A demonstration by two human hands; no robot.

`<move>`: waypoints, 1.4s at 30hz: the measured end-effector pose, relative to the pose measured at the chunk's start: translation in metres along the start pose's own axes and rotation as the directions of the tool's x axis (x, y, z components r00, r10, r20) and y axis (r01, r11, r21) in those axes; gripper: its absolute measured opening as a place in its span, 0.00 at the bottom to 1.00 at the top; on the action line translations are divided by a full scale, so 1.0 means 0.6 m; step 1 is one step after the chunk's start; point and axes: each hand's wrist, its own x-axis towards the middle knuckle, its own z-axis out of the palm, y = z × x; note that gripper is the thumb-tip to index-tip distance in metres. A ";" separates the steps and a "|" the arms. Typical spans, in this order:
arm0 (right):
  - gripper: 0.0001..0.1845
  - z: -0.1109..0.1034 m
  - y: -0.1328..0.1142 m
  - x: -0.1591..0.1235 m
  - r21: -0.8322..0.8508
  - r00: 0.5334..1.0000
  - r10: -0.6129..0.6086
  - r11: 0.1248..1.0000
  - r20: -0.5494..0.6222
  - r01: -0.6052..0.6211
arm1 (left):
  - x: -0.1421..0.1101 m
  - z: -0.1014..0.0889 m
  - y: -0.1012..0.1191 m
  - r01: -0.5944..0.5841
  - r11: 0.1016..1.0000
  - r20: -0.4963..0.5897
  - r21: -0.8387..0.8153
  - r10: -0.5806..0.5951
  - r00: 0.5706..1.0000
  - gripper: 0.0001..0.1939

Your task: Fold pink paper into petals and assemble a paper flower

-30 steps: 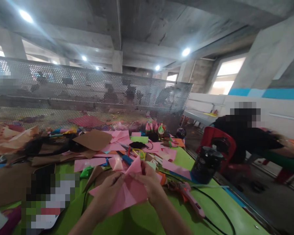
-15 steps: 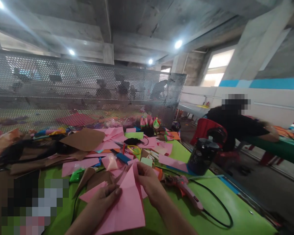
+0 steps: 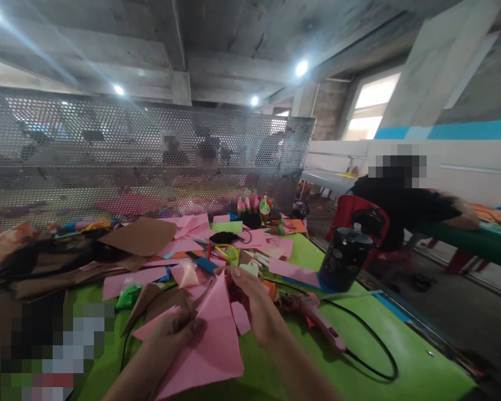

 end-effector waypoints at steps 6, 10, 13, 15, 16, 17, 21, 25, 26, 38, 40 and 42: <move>0.22 0.003 0.020 0.007 -0.121 0.998 0.028 0.992 0.048 -0.022 | 0.000 0.005 0.011 -0.072 0.997 -0.012 -0.006 0.072 0.997 0.21; 0.20 0.005 0.025 0.008 -0.099 0.998 0.066 0.993 0.008 -0.065 | -0.010 0.002 0.022 -0.066 0.997 -0.037 0.035 0.067 0.997 0.21; 0.17 0.005 0.019 0.006 -0.050 0.999 0.043 0.998 -0.020 -0.044 | -0.013 -0.001 0.019 -0.057 0.997 -0.090 0.057 0.062 0.994 0.20; 0.16 0.006 0.015 0.005 -0.023 0.999 0.021 1.000 -0.025 -0.022 | -0.010 -0.002 0.012 -0.064 0.996 -0.072 0.057 0.068 0.995 0.20; 0.15 0.007 0.013 0.004 -0.013 1.000 0.012 1.000 -0.028 -0.013 | -0.008 -0.002 0.009 -0.078 0.995 -0.061 0.063 0.081 0.995 0.19; 0.15 0.007 0.012 0.004 -0.006 0.999 0.007 1.000 -0.032 -0.007 | -0.006 -0.002 0.006 -0.093 0.993 -0.050 0.074 0.097 0.994 0.19; 0.14 0.009 0.011 0.004 -0.011 0.997 -0.024 1.000 -0.069 0.023 | 0.000 -0.002 -0.001 -0.128 0.986 -0.058 0.108 0.134 0.989 0.17; 0.15 0.010 0.017 0.006 -0.040 0.997 -0.032 0.999 -0.072 0.029 | -0.001 0.002 -0.002 -0.118 0.990 -0.035 0.076 0.121 0.992 0.16; 0.15 0.010 0.019 0.005 -0.040 0.997 -0.019 0.999 -0.069 0.017 | -0.002 0.004 -0.001 -0.121 0.990 -0.027 0.067 0.123 0.992 0.15; 0.21 0.009 0.018 0.009 -0.122 0.994 0.073 0.989 -0.084 -0.083 | 0.000 0.008 0.002 -0.151 0.969 -0.085 0.193 0.170 0.982 0.15; 0.22 0.007 0.016 0.010 -0.127 0.991 0.025 0.991 -0.128 -0.042 | 0.000 0.007 0.001 -0.149 0.965 -0.073 0.215 0.167 0.983 0.16; 0.23 0.006 0.015 0.010 -0.158 0.986 -0.038 0.987 -0.160 0.012 | 0.000 0.007 0.001 -0.147 0.960 -0.052 0.237 0.164 0.985 0.16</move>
